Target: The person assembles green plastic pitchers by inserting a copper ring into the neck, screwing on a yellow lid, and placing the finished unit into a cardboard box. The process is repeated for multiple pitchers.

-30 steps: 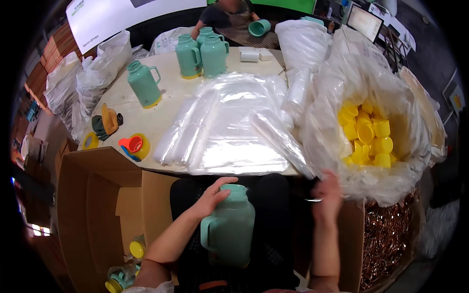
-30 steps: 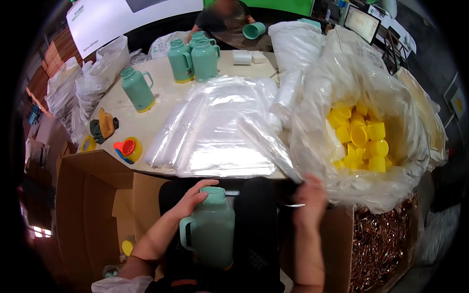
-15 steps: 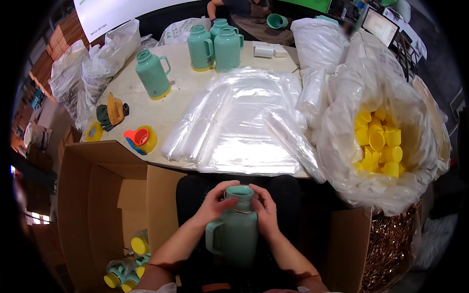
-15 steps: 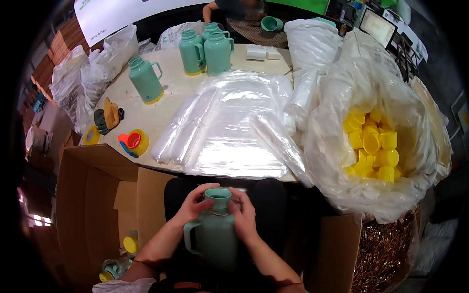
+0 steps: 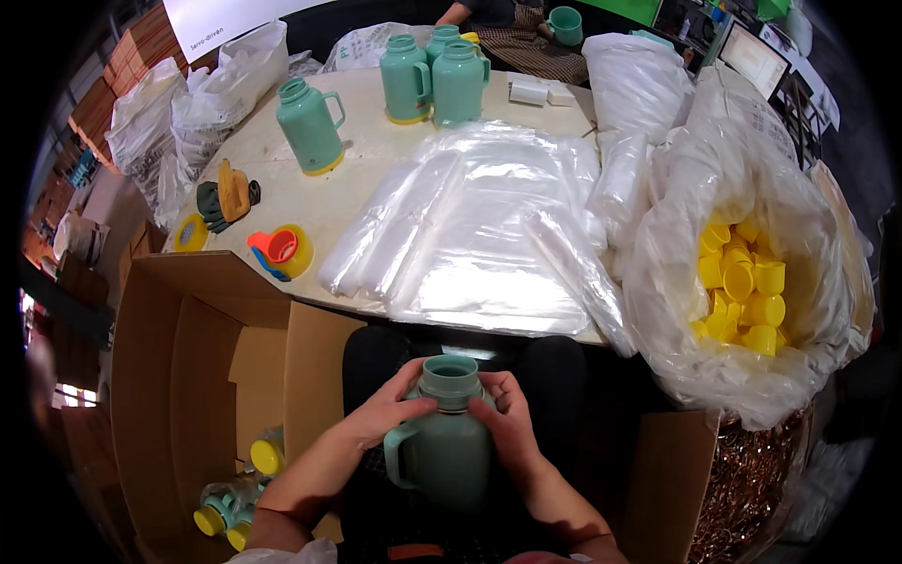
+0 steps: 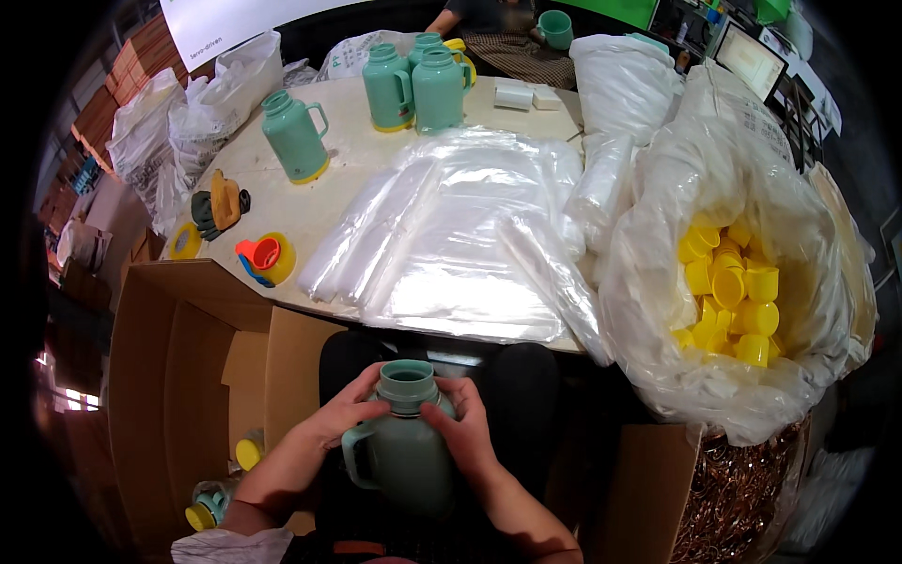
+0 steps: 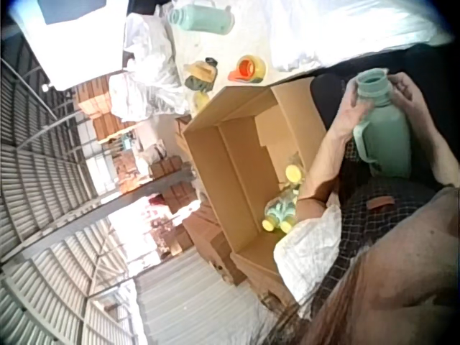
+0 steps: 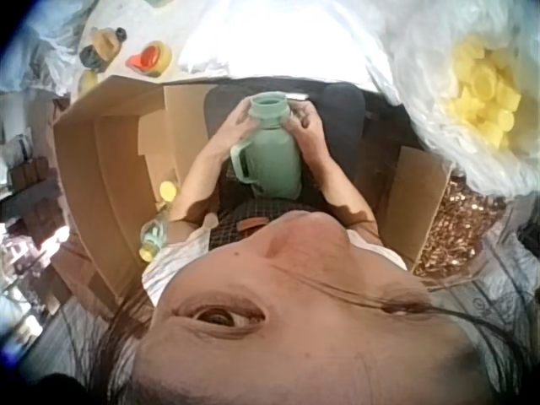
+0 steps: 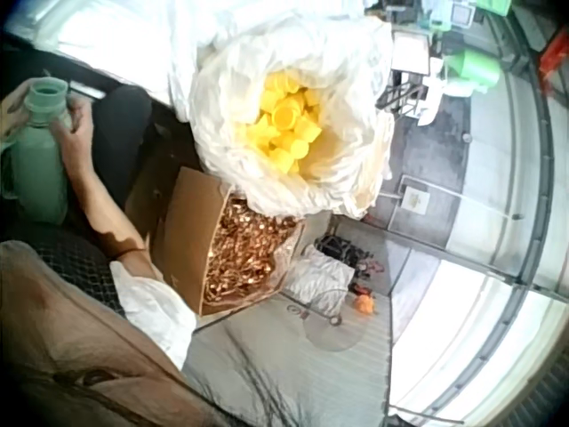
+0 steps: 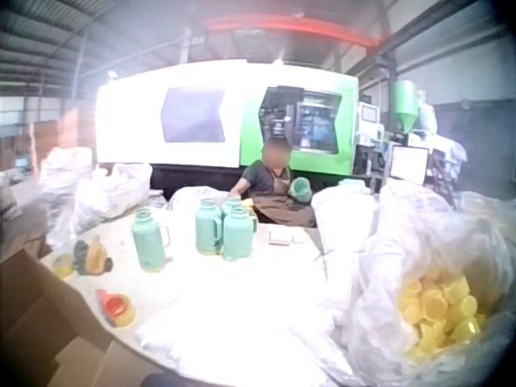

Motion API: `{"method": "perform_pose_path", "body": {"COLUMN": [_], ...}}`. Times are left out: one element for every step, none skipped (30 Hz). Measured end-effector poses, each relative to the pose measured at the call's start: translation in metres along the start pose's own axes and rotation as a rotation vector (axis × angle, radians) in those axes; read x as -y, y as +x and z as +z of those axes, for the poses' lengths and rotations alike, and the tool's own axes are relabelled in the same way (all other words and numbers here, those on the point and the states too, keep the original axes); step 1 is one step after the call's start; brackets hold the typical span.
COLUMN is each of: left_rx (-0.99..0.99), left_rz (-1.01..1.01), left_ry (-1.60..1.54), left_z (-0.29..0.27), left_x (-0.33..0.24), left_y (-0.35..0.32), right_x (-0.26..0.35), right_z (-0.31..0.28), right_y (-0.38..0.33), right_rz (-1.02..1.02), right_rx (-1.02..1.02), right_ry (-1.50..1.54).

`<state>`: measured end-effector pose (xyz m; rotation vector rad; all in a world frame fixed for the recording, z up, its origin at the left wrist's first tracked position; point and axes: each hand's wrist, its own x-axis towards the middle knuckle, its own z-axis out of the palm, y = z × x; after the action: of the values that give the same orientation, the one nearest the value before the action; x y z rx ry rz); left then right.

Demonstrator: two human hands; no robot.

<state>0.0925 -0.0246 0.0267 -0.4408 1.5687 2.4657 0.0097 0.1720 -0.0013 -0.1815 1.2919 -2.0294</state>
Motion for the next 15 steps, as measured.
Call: {"method": "perform_pose_path", "body": {"left_rx": [-0.006, -0.011, -0.022, -0.033, -0.045, -0.065, -0.086, -0.107, -0.110, -0.114, -0.117, -0.116, -0.114, -0.112, -0.078], "left_rz": [-0.005, -0.011, -0.005, 0.000, 0.005, 0.017, 0.030, 0.042, 0.049, 0.056, 0.063, 0.023, -0.018, -0.058, -0.084], "left_ry": [-0.016, -0.031, -0.084, -0.137, -0.190, -0.187, -0.184, -0.181, -0.191, -0.201, -0.210, -0.226, -0.241, -0.255, -0.263], "left_z": [0.000, 0.001, 0.001, 0.002, 0.004, 0.006, 0.008, 0.009, 0.009, 0.008, 0.008, 0.006, 0.005, 0.005, 0.006], "left_x": [0.000, 0.000, 0.003, 0.007, 0.010, 0.012, 0.013, 0.014, 0.015, 0.017, 0.019, 0.020, 0.021, 0.021, 0.019], "left_y": [-0.002, -0.003, -0.004, -0.003, -0.002, -0.002, -0.001, 0.000, 0.000, 0.002, 0.003, 0.005, 0.007, 0.009, 0.011], "right_x": [0.002, 0.000, -0.003, -0.006, -0.006, -0.005, -0.003, 0.002, 0.009, 0.015, 0.016, 0.017, 0.017, 0.016, 0.014], "right_z": [0.002, 0.003, 0.004, 0.005, 0.004, 0.003, 0.003, 0.004, 0.008, 0.010, 0.006, 0.002, -0.002, -0.009, -0.014], "right_y": [-0.001, 0.000, 0.001, 0.002, 0.004, 0.005, 0.007, 0.010, 0.012, 0.015, 0.020, 0.025, 0.029, 0.033, 0.037], "right_rz": [0.011, 0.013, 0.015, 0.017, 0.012, 0.010, 0.009, 0.065, 0.123, 0.180, 0.229, 0.256, 0.284, 0.311, 0.340], "right_rx": [0.007, -0.018, -0.043, -0.068, -0.074, -0.081, -0.088, -0.099, -0.108, -0.117, -0.083, -0.044, -0.004, 0.035, 0.126], "right_ry": [0.009, 0.002, -0.004, -0.009, -0.031, -0.055, -0.080, -0.073, -0.067, -0.061, -0.045, -0.009, 0.027, 0.063, 0.124]}}
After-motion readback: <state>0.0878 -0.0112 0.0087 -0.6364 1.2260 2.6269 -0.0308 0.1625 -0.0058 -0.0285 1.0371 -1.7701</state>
